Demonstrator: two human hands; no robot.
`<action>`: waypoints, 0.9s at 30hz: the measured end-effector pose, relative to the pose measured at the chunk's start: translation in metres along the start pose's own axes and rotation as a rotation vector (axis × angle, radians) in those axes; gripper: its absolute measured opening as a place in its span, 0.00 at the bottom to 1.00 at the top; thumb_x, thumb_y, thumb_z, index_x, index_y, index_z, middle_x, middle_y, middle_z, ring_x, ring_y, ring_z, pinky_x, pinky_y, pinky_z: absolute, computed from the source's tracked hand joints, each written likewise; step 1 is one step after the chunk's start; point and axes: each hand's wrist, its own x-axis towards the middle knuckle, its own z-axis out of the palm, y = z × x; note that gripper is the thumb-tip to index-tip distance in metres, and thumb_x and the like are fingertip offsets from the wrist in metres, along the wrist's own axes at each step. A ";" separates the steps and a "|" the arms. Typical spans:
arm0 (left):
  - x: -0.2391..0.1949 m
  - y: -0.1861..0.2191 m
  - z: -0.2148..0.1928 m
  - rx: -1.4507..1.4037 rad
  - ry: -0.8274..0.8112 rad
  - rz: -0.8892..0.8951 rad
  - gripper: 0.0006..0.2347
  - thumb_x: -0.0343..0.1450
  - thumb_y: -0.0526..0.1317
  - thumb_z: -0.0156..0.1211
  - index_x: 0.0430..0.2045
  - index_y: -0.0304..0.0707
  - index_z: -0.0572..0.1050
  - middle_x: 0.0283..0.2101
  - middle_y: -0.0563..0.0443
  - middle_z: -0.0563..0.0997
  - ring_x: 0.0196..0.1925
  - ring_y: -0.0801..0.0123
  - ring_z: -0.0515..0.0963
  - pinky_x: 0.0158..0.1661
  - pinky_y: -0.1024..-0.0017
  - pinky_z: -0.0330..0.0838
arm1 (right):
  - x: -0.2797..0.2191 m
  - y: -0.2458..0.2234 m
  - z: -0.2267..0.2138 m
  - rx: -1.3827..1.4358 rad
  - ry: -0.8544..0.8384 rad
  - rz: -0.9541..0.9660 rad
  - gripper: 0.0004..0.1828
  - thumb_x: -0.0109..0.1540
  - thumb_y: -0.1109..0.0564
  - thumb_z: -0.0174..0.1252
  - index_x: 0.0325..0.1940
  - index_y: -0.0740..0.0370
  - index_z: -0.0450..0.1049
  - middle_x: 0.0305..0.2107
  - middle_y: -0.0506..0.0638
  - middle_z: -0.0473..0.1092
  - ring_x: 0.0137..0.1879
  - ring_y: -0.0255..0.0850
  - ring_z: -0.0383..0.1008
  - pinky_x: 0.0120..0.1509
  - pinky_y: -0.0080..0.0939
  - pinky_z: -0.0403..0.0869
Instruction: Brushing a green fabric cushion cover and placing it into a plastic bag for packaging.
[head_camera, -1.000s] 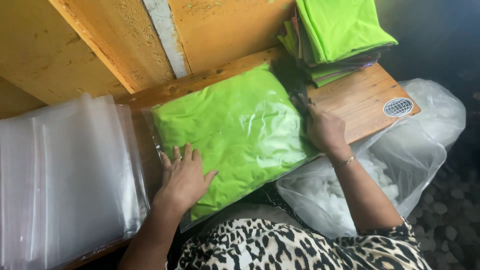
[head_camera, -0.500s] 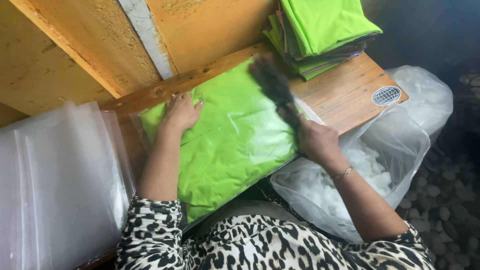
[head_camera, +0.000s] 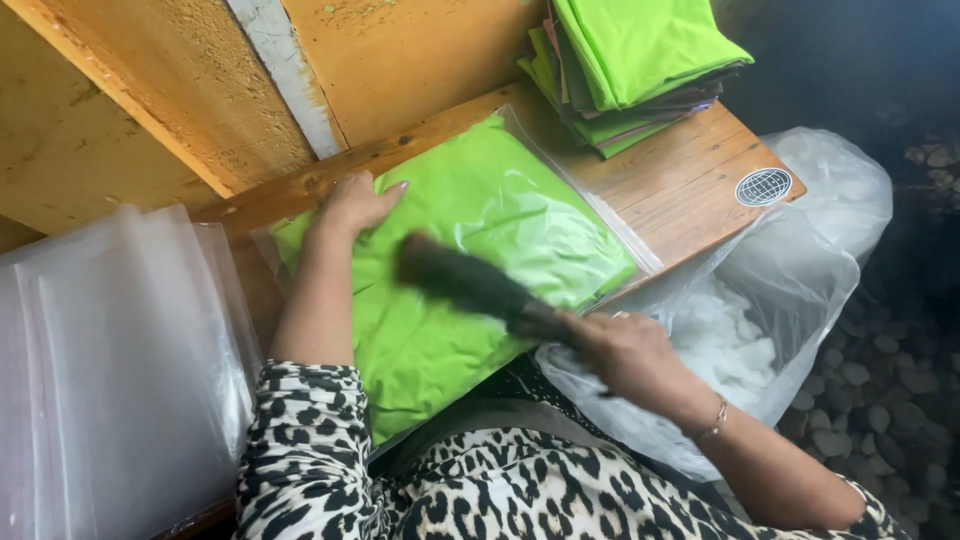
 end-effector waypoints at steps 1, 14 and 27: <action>-0.006 0.005 -0.006 -0.002 0.000 0.001 0.38 0.73 0.67 0.43 0.60 0.24 0.67 0.64 0.26 0.70 0.67 0.39 0.67 0.63 0.47 0.60 | 0.000 0.023 0.004 -0.003 -0.001 0.000 0.24 0.64 0.55 0.59 0.65 0.40 0.70 0.21 0.41 0.73 0.20 0.34 0.69 0.21 0.37 0.68; -0.045 0.033 -0.042 -0.208 -0.097 -0.103 0.44 0.63 0.64 0.66 0.68 0.32 0.60 0.72 0.37 0.61 0.73 0.45 0.60 0.68 0.44 0.56 | -0.059 0.052 -0.070 0.139 -0.011 0.241 0.20 0.62 0.54 0.58 0.59 0.40 0.77 0.38 0.40 0.75 0.39 0.38 0.79 0.42 0.38 0.71; -0.130 0.104 -0.090 -0.098 1.018 0.726 0.16 0.63 0.44 0.83 0.27 0.39 0.76 0.31 0.49 0.80 0.33 0.60 0.76 0.36 0.62 0.66 | -0.023 0.013 -0.060 -0.209 0.199 0.149 0.22 0.64 0.58 0.59 0.62 0.40 0.75 0.31 0.45 0.69 0.26 0.50 0.70 0.28 0.52 0.68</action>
